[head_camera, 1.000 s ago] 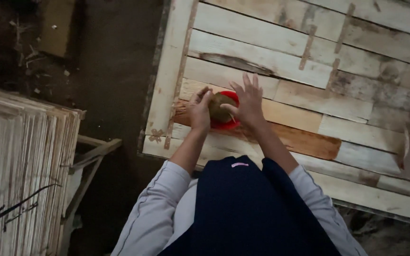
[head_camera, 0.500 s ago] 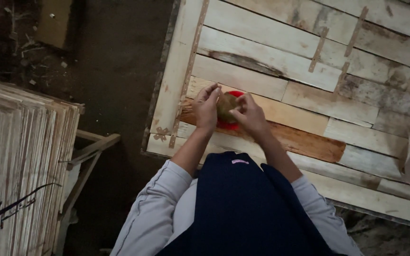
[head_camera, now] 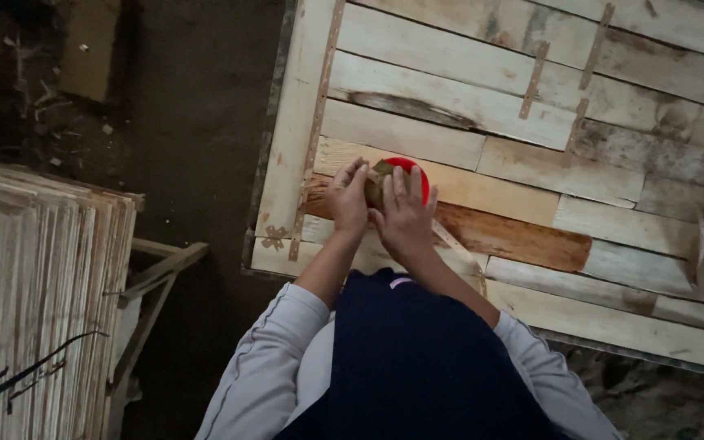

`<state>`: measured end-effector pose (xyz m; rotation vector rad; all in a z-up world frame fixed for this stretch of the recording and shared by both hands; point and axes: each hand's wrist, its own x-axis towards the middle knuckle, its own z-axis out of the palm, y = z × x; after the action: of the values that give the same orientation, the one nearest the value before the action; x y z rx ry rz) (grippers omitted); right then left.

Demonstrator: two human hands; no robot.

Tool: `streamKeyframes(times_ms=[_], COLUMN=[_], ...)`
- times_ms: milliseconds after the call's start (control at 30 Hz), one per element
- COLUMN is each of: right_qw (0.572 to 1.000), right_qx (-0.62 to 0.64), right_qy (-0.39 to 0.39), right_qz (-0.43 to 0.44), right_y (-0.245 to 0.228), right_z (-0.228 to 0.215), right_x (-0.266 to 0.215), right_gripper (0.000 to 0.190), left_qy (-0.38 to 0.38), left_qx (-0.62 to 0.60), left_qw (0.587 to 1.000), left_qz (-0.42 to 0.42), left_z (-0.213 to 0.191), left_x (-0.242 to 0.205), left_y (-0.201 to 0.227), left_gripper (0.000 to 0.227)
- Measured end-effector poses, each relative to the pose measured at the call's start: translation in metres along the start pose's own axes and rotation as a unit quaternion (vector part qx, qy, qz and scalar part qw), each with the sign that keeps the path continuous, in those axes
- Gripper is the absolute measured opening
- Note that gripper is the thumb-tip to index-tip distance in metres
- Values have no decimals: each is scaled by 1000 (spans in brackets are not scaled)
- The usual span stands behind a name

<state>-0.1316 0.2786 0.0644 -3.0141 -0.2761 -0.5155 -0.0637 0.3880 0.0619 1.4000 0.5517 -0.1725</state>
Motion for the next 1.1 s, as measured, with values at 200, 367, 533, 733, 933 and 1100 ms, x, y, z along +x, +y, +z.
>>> streamKeyframes(times_ms=[200,367,533,733,933,1100], right_qw=[996,991,949,746,605,526], right_qx=[55,84,270,593,657,693], right_qy=[-62,-89,-68,-53,-22,-20], right_qz=[44,53,149,298,449,492], right_y=[-3,0,60,116,147,165], right_z=[16,11,-16,-85,-70,-74], right_x=[-16,-11,8,18,-26,-25], right_gripper=[75,75,70,50,25,36], left_qy=[25,35,-116,-242,-371,-386], left_qx=[32,22,61,74,67,3], left_qw=[997,977,959,915,925,922], left_qz=[71,207,252,315,47,16], left_z=[-7,-13,54,136,207,236], left_x=[17,49,-12,-39,10,48], left_y=[47,99,130,135,76,1], left_gripper=[17,14,13,23,68,39])
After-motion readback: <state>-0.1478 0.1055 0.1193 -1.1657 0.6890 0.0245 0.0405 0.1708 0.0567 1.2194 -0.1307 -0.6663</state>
